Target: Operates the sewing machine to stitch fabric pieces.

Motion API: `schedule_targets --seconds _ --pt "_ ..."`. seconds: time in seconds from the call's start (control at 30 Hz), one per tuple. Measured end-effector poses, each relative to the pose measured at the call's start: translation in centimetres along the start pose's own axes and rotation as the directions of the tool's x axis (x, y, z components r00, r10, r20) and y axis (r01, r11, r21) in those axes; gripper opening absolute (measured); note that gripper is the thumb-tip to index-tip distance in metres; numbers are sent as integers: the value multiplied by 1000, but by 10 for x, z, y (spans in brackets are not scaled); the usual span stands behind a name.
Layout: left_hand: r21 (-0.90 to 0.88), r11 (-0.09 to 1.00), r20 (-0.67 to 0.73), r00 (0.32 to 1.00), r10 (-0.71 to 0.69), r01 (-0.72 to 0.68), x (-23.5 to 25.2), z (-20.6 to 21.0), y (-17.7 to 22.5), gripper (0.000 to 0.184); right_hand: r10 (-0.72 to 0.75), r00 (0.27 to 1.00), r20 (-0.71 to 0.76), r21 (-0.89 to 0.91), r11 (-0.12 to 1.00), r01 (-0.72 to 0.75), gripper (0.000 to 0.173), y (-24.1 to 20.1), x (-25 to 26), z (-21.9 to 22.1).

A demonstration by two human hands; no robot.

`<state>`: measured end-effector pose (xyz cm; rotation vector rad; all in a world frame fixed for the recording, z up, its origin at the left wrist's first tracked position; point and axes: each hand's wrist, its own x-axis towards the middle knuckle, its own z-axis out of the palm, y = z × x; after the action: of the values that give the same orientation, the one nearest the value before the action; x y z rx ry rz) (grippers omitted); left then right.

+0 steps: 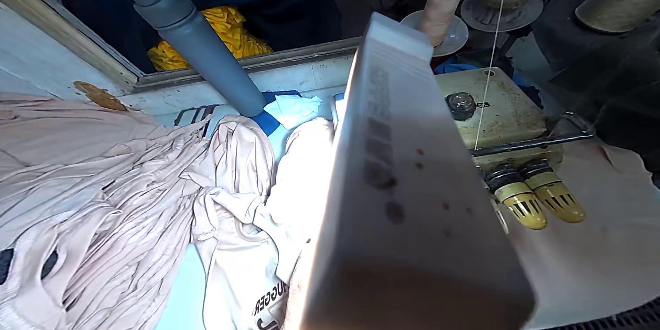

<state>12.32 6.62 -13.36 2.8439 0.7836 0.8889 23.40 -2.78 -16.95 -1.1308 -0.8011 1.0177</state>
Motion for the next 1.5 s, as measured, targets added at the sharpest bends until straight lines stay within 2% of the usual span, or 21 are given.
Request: schedule_targets --seconds 0.07,0.13,0.23,0.37,0.47,0.53,0.6,0.67,0.73,0.8,0.9,0.93,1.0,1.03,1.13,1.17,1.23,1.33,1.37,1.43,1.5 --pt "-10 1000 37 999 0 1 -1 -5 -1 25 -56 998 40 -154 986 61 8 1 2 4" --pt "11 1000 27 1000 -12 12 -7 -5 -8 25 -80 992 93 -276 956 103 12 1 4 11" --pt "55 996 -20 997 -71 72 -11 1 -23 27 -94 978 188 -270 952 143 18 6 4 22" --pt "-57 968 -74 966 -247 243 -3 8 -40 24 -44 959 279 -214 971 107 19 5 3 30" --pt "-91 936 -90 934 -347 339 -7 1 -44 23 -82 945 318 -270 947 172 19 2 1 22" --pt "-121 913 -59 916 -398 389 -9 -16 -30 23 -137 946 293 -347 907 238 19 0 -4 15" --pt "-191 903 -3 920 -391 384 -23 -29 -17 19 -209 948 241 -376 880 289 24 0 -6 8" --pt "-358 852 134 924 -359 382 -35 -39 5 16 -250 931 264 -400 850 342 33 0 -4 -2" --pt "-518 765 258 923 -286 382 -49 -40 20 19 -220 913 342 -382 855 350 35 1 -3 -15" --pt "-514 773 235 928 -290 372 -51 -41 19 20 -249 933 259 -399 852 338 26 -3 -1 -27" --pt "-260 846 210 882 -422 466 -37 -53 -11 31 -375 926 55 -444 821 359 17 -6 7 -53" --pt "-235 831 227 860 -457 503 -36 -52 -24 40 -395 918 23 -422 829 367 16 -6 9 -60" --pt "-308 767 260 825 -502 563 -41 -45 -44 50 -363 932 -12 -329 881 339 11 -10 8 -67" --pt "-359 740 247 823 -512 568 -44 -42 -49 48 -320 947 -31 -281 912 299 11 -12 5 -67" --pt "-456 728 138 849 -510 512 -50 -40 -59 21 -185 977 -106 -178 970 164 29 -17 -3 -62" --pt "-475 726 102 851 -515 497 -52 -43 -61 15 -174 977 -121 -172 973 152 27 -17 -5 -63" --pt "-465 740 40 846 -531 486 -56 -51 -67 12 -207 970 -128 -195 964 180 23 -16 -6 -67" --pt "-400 814 -20 884 -466 420 -56 -61 -70 16 -279 956 -96 -250 936 248 20 -22 -6 -68" --pt "-391 822 22 897 -442 414 -53 -66 -65 18 -295 954 -42 -285 919 272 17 -26 -7 -65" --pt "-450 777 257 897 -359 440 -40 -82 -41 25 -317 937 147 -318 882 348 9 -37 -11 -56" --pt "-515 726 513 842 -163 455 -30 -84 -13 47 -371 881 295 -250 859 446 12 -44 -16 -43"
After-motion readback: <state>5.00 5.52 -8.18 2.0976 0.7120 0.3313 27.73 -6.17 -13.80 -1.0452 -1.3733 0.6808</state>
